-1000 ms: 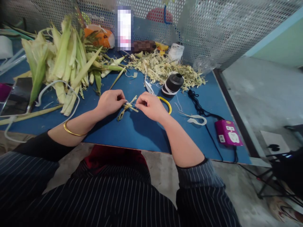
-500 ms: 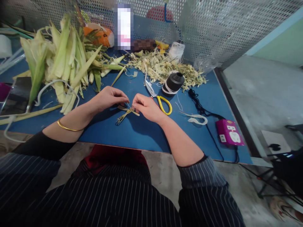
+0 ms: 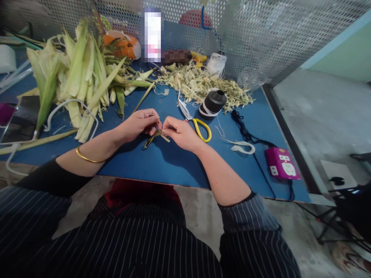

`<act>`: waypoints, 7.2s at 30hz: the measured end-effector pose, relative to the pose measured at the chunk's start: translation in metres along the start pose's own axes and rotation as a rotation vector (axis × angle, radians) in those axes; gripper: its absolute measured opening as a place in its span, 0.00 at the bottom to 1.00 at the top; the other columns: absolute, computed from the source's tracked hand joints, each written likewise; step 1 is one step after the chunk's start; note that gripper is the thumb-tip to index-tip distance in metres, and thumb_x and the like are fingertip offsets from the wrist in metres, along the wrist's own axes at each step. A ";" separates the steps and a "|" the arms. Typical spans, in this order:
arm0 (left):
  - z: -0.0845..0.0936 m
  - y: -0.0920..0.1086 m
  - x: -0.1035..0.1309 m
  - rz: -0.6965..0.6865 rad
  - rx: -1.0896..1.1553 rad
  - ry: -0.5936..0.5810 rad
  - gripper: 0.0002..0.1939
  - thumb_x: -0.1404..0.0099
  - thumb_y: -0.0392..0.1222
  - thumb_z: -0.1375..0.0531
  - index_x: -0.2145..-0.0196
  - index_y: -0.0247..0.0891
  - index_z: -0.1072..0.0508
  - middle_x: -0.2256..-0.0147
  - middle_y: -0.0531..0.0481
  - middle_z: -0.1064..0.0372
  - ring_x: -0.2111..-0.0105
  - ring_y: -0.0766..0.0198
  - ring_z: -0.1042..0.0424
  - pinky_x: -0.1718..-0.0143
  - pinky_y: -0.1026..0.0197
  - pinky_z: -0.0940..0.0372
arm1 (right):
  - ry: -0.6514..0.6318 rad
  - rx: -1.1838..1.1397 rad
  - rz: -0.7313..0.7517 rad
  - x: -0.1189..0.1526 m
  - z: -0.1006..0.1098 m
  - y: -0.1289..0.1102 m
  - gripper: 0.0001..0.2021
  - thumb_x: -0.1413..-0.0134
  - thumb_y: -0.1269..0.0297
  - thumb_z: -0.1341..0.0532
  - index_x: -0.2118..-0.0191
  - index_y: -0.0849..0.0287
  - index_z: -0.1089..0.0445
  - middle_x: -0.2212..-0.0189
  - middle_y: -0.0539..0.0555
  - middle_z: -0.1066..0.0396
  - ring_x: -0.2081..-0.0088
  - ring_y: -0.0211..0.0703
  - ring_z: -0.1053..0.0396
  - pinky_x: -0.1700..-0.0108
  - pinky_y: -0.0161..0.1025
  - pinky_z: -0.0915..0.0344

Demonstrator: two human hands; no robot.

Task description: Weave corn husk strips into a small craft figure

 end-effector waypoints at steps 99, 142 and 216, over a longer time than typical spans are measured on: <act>0.001 0.006 0.005 -0.414 -0.764 0.269 0.07 0.46 0.35 0.40 0.70 0.36 0.22 0.76 0.51 0.27 0.78 0.67 0.33 0.75 0.64 0.41 | 0.158 -0.048 -0.154 -0.002 -0.006 0.015 0.10 0.52 0.75 0.41 0.61 0.58 0.33 0.70 0.50 0.25 0.71 0.38 0.28 0.66 0.37 0.32; -0.011 0.005 0.011 -0.678 -1.101 0.334 0.10 0.34 0.39 0.48 0.67 0.39 0.27 0.65 0.47 0.27 0.67 0.63 0.30 0.67 0.61 0.40 | 0.181 -0.335 -0.233 -0.004 -0.005 0.011 0.03 0.50 0.71 0.39 0.67 0.59 0.29 0.75 0.48 0.28 0.77 0.33 0.31 0.69 0.34 0.30; 0.007 0.002 0.000 -0.142 -0.105 0.424 0.21 0.40 0.57 0.40 0.64 0.34 0.25 0.66 0.45 0.27 0.68 0.65 0.30 0.68 0.64 0.37 | 0.393 -0.413 -0.091 -0.003 0.007 0.008 0.04 0.46 0.64 0.39 0.69 0.58 0.33 0.79 0.46 0.32 0.77 0.32 0.34 0.69 0.34 0.33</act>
Point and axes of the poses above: each hand's wrist, its own x-axis away from the middle knuckle, its own z-axis out of the back of the hand, y = z × x, the point moved 3 cm from there along -x, towards the middle knuckle
